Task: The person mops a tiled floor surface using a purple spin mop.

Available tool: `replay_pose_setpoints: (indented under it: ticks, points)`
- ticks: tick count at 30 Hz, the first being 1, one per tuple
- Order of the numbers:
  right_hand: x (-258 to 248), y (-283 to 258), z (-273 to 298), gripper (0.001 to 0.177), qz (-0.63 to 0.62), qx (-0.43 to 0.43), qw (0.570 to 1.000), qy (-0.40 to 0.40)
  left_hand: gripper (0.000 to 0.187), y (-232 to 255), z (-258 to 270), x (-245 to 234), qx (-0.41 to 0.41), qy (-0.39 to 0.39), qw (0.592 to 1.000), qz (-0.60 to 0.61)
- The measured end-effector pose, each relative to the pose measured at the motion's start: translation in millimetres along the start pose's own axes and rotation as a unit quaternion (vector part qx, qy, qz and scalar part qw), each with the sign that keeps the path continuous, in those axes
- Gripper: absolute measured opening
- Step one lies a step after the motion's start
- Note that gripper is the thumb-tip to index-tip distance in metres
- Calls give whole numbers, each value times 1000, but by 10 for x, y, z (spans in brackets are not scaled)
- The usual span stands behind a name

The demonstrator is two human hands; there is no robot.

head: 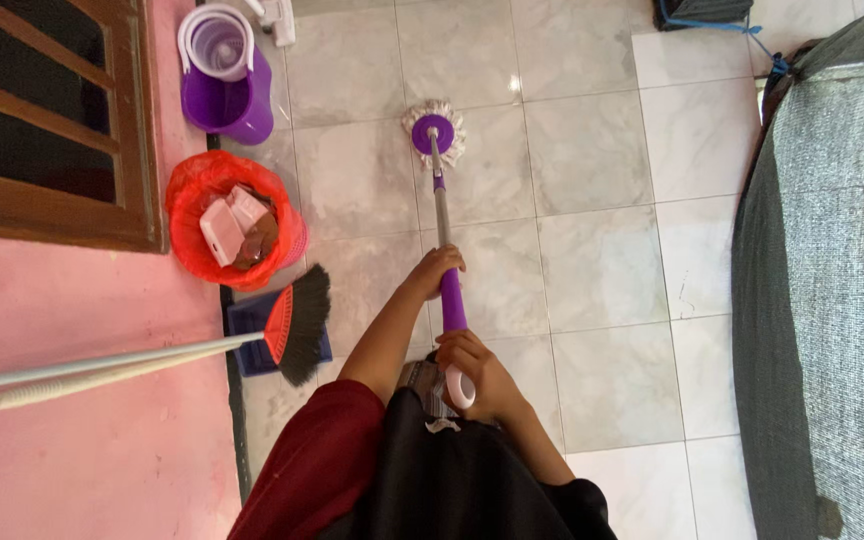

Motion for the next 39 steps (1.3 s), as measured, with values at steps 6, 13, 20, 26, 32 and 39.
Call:
replay_pose_setpoints:
  ticks: [6, 13, 20, 26, 32, 39]
  points:
    - [-164, -170, 359, 25, -2, 14, 999, 31, 41, 343, 81, 254, -52, 36, 998, -14]
    - [-628, -804, 1412, 34, 25, 80, 994, 65, 44, 1377, 461, 971, -55, 78, 994, -57]
    - [-1141, -1707, 2979, 32, 167, 125, 963, 170, 18, 2764, 1249, 2186, -132, 71, 985, -85]
    - [-1479, -2301, 3596, 28, 233, 291, 918, 133, 19, 3543, 1565, 2708, -119, -2, 986, -118]
    - [-1255, -2246, 3307, 19, 267, 363, 885, 119, 13, 3341, 1588, 2517, -148, -15, 988, -37]
    - [-939, -2038, 2600, 18, 212, 328, 906, 165, 14, 2784, 1443, 1879, -130, 21, 991, 18]
Point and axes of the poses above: each hand's wrist, its own z-axis away from the middle knuckle, its own x-axis out of the palm, y = z × x, the point moved 4 cm from there along -z, towards the middle knuckle, and after that the axes turned 6 degrees about z, right-handed, at the moved point
